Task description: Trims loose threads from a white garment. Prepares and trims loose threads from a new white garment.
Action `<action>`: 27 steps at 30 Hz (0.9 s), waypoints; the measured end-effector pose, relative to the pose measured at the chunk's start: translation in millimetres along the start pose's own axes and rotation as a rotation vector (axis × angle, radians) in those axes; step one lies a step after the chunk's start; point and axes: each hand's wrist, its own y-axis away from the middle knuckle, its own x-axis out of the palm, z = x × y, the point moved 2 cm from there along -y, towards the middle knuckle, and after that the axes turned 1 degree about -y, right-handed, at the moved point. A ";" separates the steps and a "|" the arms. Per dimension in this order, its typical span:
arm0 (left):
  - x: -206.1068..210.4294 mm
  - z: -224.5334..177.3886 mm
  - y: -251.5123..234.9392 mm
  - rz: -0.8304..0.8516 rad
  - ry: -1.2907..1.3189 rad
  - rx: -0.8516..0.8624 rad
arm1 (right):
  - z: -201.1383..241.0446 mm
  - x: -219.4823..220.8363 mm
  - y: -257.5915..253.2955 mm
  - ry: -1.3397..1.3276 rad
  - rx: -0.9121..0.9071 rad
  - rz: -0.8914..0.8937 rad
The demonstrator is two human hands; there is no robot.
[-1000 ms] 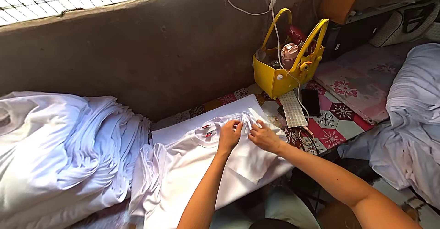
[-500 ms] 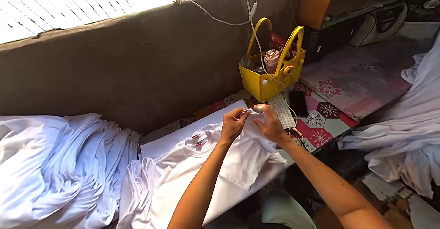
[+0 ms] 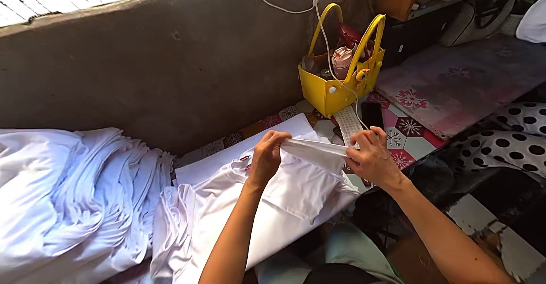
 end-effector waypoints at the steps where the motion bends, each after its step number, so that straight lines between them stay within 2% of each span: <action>1: -4.3 2.5 7.7 0.002 -0.012 -0.013 | 10.0 -1.0 4.2 -0.052 -0.028 0.047; 4: -17.7 3.5 44.3 0.003 -0.109 -0.096 | 52.2 5.8 21.4 -0.247 -0.144 0.206; 6: -25.8 5.0 83.2 0.088 -0.167 -0.193 | 73.8 19.0 33.1 -0.477 -0.228 0.315; 7: -27.5 7.4 104.9 0.148 -0.202 -0.221 | 74.9 28.0 32.9 -0.578 -0.210 0.338; 9: -21.9 16.2 149.4 0.262 -0.253 -0.235 | 52.0 49.2 18.0 -0.618 0.003 0.305; 13: 6.7 15.2 208.0 0.405 -0.257 -0.379 | -38.2 120.8 -16.3 -0.408 0.738 0.435; 14: 12.3 12.8 213.2 0.397 -0.263 -0.416 | -52.0 136.6 -19.6 -0.435 0.867 0.482; 16: 14.1 8.2 216.4 0.369 -0.258 -0.509 | -59.6 159.1 -19.3 -0.544 0.990 0.481; 18: 7.1 6.6 208.1 0.364 -0.207 -0.627 | -41.0 150.8 -22.4 -0.542 0.932 0.402; 20: 2.4 6.3 189.6 0.281 -0.176 -0.672 | -14.1 134.9 -19.5 -0.531 0.757 0.178; 23: 2.9 -0.4 129.7 0.108 -0.112 -0.685 | 19.4 125.4 -5.9 -0.541 0.481 -0.124; 25: 13.1 -0.3 81.7 0.085 -0.071 -0.717 | 34.6 124.7 1.3 -0.558 0.353 -0.181; 27: 29.5 12.1 42.0 0.192 -0.028 -0.847 | 44.5 126.0 5.6 -0.575 0.223 -0.191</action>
